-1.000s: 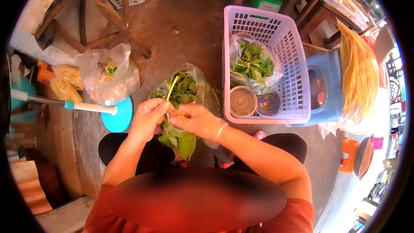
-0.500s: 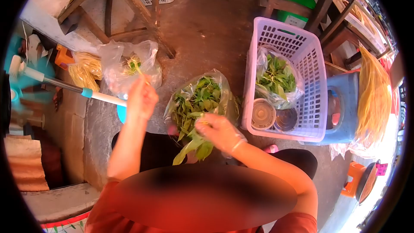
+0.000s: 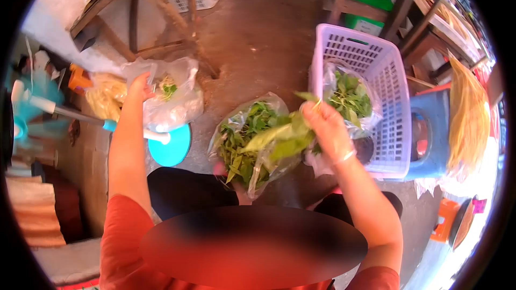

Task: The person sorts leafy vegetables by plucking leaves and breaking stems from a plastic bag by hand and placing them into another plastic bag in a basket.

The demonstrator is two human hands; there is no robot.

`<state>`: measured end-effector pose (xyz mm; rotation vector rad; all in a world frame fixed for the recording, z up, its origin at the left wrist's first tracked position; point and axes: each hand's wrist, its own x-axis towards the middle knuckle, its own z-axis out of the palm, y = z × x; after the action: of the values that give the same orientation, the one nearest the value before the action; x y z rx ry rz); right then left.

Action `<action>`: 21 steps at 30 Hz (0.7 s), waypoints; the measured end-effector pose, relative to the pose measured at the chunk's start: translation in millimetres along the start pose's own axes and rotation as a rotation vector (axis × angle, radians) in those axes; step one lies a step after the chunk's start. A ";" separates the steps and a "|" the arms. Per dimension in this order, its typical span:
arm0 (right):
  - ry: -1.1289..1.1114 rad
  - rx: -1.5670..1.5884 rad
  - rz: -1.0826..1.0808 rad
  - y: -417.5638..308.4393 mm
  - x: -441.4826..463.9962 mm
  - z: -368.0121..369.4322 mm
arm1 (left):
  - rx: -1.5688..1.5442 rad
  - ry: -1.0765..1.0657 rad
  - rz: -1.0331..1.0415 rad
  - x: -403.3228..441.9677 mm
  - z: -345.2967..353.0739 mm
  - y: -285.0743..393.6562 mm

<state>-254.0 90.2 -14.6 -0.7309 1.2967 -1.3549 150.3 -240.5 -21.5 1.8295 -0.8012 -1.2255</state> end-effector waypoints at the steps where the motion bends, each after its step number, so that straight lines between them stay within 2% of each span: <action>1: 0.059 0.042 -0.054 -10.3 5.4 -13.1 | 0.138 -0.050 0.120 8.4 0.7 -4.1; 2: 0.129 0.079 -0.108 -23.1 9.7 -28.5 | 0.273 -0.112 0.241 23.1 0.4 -8.5; 4: 0.329 -0.128 -0.360 -45.1 19.0 -72.2 | 0.314 0.002 0.602 32.2 28.4 -24.4; 5: 0.455 -0.274 -0.495 -52.2 25.9 -99.4 | 0.338 -0.072 0.720 17.3 51.3 -29.8; 7: 0.631 -0.259 -0.725 -59.2 35.0 -140.9 | 0.373 -0.202 0.964 -36.2 88.0 -25.5; 8: 0.745 -0.151 -0.704 -68.6 35.0 -136.8 | 0.395 -0.285 1.050 -75.7 112.5 -29.1; 9: 0.856 -0.036 -0.689 -78.2 34.8 -132.6 | 0.329 -0.442 1.011 -107.8 138.2 -36.1; 11: 0.950 -0.148 -0.675 -62.1 53.9 -146.8 | 0.330 -0.704 1.020 -169.9 188.4 -57.4; 12: 0.995 -0.192 -0.647 -52.4 65.0 -148.9 | 0.378 -0.787 1.050 -198.6 212.1 -67.6; 13: 0.981 -0.210 -0.608 -39.0 77.2 -152.8 | 0.413 -0.866 0.923 -227.5 234.9 -74.2; 14: 0.966 -0.228 -0.568 -21.6 91.3 -157.6 | 0.369 -0.916 0.917 -237.7 263.1 -92.4; 16: 0.971 -0.154 -0.412 43.1 140.7 -179.3 | 0.482 -0.820 0.953 -262.9 313.0 -115.2; 17: 0.963 -0.179 -0.330 84.2 169.9 -193.5 | 0.643 -0.653 1.087 -274.2 333.7 -124.4; 18: 0.887 -0.400 -0.185 84.3 164.0 -184.9 | 0.800 -0.474 1.212 -280.4 350.9 -130.2; 19: 0.794 -0.628 -0.063 84.7 158.5 -176.4 | 0.921 -0.413 1.227 -286.3 360.2 -124.9; 20: 0.620 -0.918 0.121 51.9 113.3 -144.0 | 1.044 -0.353 1.239 -296.0 367.2 -115.8; 21: 0.482 -1.039 0.073 63.8 109.4 -145.9 | 1.166 -0.292 1.250 -303.0 376.1 -111.9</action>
<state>-398.6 40.1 -132.5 -1.0437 2.4378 -0.7339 -295.9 -29.9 -70.1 1.2652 -2.6381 -0.0865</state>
